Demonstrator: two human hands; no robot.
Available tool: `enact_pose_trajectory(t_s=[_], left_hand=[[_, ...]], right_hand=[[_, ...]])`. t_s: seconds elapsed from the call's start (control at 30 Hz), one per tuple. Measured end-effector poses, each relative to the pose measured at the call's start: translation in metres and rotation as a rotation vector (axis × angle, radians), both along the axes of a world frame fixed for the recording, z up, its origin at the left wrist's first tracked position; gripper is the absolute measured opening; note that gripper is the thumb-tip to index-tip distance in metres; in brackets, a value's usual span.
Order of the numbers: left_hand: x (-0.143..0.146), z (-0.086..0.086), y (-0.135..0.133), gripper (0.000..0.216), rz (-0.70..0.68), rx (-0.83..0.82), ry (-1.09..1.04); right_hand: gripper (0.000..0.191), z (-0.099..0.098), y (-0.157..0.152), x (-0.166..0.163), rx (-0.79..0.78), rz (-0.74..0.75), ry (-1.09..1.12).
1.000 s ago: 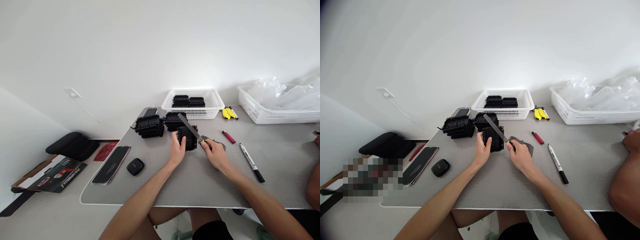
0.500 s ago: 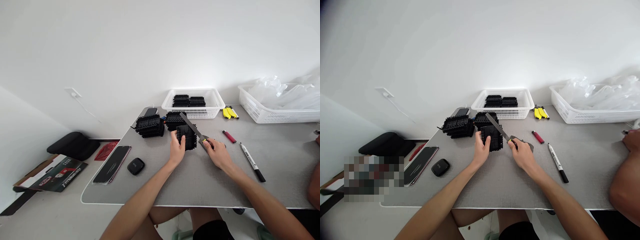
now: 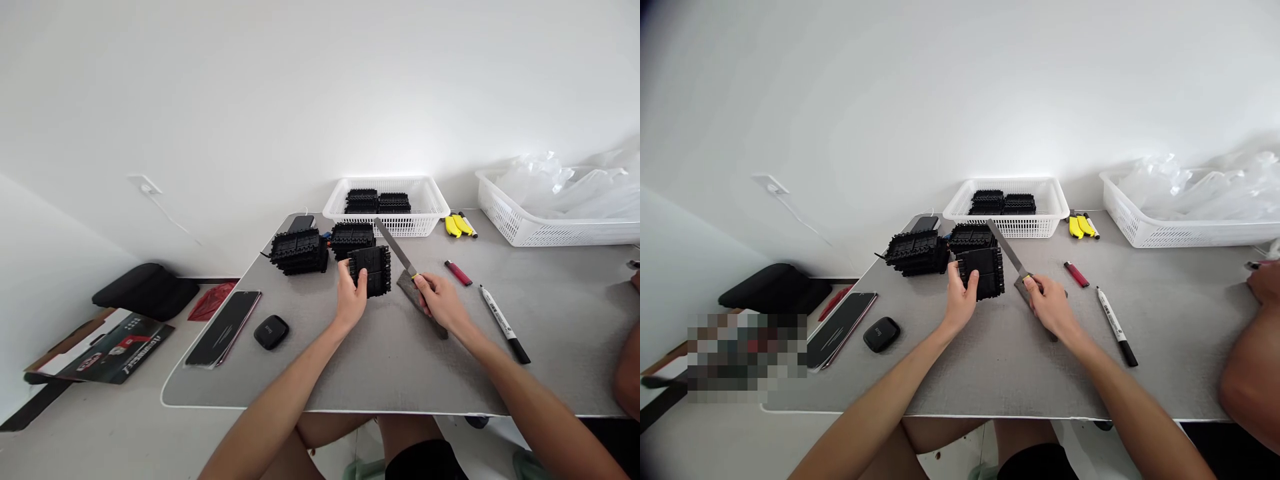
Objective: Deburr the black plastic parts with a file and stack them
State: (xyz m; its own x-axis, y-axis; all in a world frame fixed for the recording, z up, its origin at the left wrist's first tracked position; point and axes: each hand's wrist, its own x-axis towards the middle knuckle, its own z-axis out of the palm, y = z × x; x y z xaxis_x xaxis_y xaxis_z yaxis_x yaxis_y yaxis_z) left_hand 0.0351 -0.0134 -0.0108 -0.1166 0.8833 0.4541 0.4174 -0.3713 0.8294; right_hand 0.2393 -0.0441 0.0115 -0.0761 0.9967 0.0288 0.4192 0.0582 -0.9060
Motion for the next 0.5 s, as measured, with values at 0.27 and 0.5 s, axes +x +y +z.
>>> enact_pose_trajectory(t_s=[0.27, 0.5], left_hand=[[-0.0012, -0.0018, 0.0014, 0.031, 0.002, 0.016, 0.016], [-0.0029, 0.0006, 0.0016, 0.034, -0.001, 0.004, 0.027]], right_hand=[[0.044, 0.0022, -0.0002, 0.0002, -0.05, 0.098, 0.081], [0.045, 0.0039, 0.0011, 0.0055, -0.082, 0.105, 0.14]])
